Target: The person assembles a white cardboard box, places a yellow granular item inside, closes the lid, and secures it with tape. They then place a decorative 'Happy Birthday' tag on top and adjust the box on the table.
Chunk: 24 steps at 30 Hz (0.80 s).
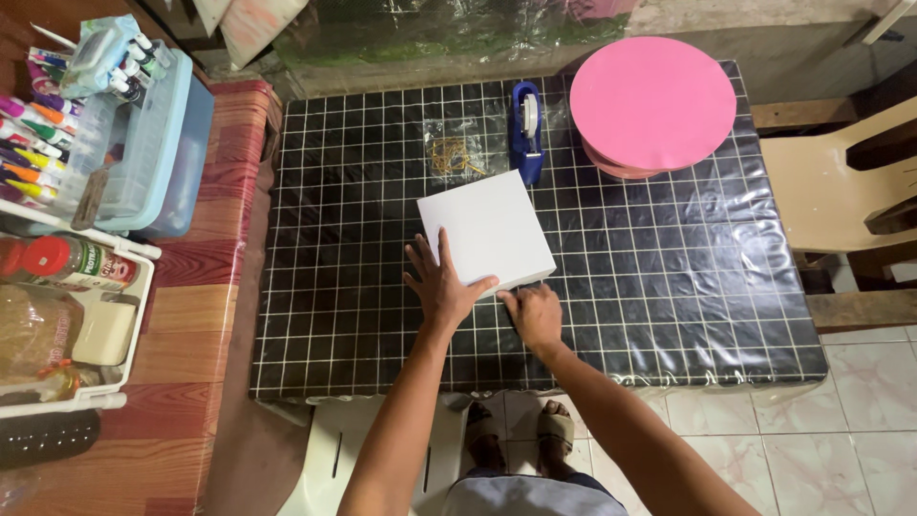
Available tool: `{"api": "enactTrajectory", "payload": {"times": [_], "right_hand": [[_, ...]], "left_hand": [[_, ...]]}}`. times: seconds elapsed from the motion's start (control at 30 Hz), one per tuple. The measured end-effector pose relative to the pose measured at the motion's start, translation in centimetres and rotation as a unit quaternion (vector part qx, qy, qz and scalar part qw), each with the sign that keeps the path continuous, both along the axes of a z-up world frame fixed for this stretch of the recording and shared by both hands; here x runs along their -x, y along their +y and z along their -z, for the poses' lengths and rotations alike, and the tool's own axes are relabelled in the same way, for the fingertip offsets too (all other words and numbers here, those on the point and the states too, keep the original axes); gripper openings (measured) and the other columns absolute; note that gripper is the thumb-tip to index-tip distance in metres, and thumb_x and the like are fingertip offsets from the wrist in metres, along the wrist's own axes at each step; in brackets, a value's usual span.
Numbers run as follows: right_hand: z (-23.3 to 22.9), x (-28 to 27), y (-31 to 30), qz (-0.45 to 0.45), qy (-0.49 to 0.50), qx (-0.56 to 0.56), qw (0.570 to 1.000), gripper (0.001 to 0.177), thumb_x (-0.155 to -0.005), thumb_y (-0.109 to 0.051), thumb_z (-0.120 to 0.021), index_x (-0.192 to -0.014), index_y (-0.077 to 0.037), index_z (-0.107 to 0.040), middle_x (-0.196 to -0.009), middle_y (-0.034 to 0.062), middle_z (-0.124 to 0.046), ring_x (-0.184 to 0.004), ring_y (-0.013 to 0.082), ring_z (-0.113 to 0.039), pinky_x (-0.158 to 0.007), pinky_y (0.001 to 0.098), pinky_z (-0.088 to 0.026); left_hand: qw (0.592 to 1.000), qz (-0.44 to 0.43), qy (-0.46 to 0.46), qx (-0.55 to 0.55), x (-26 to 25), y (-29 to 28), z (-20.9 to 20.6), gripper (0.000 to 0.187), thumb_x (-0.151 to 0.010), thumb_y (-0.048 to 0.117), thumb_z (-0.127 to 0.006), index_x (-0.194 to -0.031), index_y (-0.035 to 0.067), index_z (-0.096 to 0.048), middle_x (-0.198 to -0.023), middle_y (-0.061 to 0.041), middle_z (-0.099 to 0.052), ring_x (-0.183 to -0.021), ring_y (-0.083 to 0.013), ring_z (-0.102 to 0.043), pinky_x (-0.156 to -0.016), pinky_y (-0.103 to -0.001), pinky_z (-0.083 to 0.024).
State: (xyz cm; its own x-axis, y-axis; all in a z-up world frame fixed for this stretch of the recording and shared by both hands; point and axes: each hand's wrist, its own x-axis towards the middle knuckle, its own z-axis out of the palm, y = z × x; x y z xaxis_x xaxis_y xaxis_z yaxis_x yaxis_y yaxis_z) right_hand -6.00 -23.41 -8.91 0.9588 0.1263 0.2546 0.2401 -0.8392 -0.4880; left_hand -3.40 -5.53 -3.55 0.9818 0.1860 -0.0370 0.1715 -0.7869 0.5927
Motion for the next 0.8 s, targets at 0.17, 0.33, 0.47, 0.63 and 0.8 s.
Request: {"api": "enactTrajectory", "payload": {"times": [0.17,0.33,0.47,0.63,0.8], "right_hand": [[-0.9,-0.5,-0.7,-0.013,0.003,0.011,1.0,0.064,-0.085,-0.059,-0.068,-0.054,-0.003,-0.062,-0.059,0.0119,-0.064,-0.069,0.0303,-0.06,-0.07,0.0433,-0.048],[-0.7,-1.4,-0.6,0.003,-0.002,0.039,0.999,0.071,-0.083,-0.066,-0.064,-0.051,-0.003,-0.059,-0.058,0.0102,-0.063,-0.064,0.0265,-0.063,-0.066,0.0402,-0.05],[0.1,-1.5,-0.2,0.028,0.002,0.049,0.998,0.069,-0.086,-0.068,-0.059,-0.059,-0.005,-0.064,-0.064,0.0097,-0.067,-0.06,0.0262,-0.065,-0.057,0.038,-0.051],[0.6,-1.3,0.2,0.048,0.036,0.04,0.997,0.064,-0.088,-0.066,-0.057,-0.068,-0.006,-0.071,-0.075,0.0089,-0.072,-0.066,0.0279,-0.07,-0.058,0.0383,-0.053],[0.7,-1.4,-0.8,0.003,-0.061,0.017,0.998,0.06,-0.09,-0.063,-0.058,-0.075,-0.007,-0.073,-0.079,0.009,-0.075,-0.074,0.0268,-0.072,-0.061,0.037,-0.055]], "left_hand": [[1.0,0.001,0.003,0.001,-0.2,0.0,0.1,0.139,-0.061,0.064,-0.091,-0.162,0.015,-0.01,-0.163,-0.038,-0.003,-0.151,-0.0576,0.005,-0.107,-0.086,-0.01],[1.0,0.008,0.018,0.008,-0.3,0.2,0.2,0.139,-0.062,0.065,-0.091,-0.162,0.013,-0.01,-0.163,-0.039,-0.002,-0.151,-0.0586,0.005,-0.107,-0.086,-0.009],[1.0,0.008,0.007,0.009,-0.2,0.2,0.3,0.138,-0.063,0.065,-0.091,-0.162,0.014,-0.01,-0.163,-0.039,-0.002,-0.15,-0.0588,0.005,-0.106,-0.086,-0.009],[1.0,0.006,0.015,-0.004,-0.1,0.1,-0.1,0.137,-0.063,0.066,-0.089,-0.162,0.016,-0.009,-0.164,-0.037,-0.003,-0.151,-0.0573,0.004,-0.108,-0.085,-0.01],[0.999,0.026,0.02,-0.019,-0.5,0.3,-1.2,0.14,-0.06,0.066,-0.09,-0.162,0.018,-0.007,-0.164,-0.035,0.0,-0.152,-0.0564,0.005,-0.109,-0.084,-0.011]]}}
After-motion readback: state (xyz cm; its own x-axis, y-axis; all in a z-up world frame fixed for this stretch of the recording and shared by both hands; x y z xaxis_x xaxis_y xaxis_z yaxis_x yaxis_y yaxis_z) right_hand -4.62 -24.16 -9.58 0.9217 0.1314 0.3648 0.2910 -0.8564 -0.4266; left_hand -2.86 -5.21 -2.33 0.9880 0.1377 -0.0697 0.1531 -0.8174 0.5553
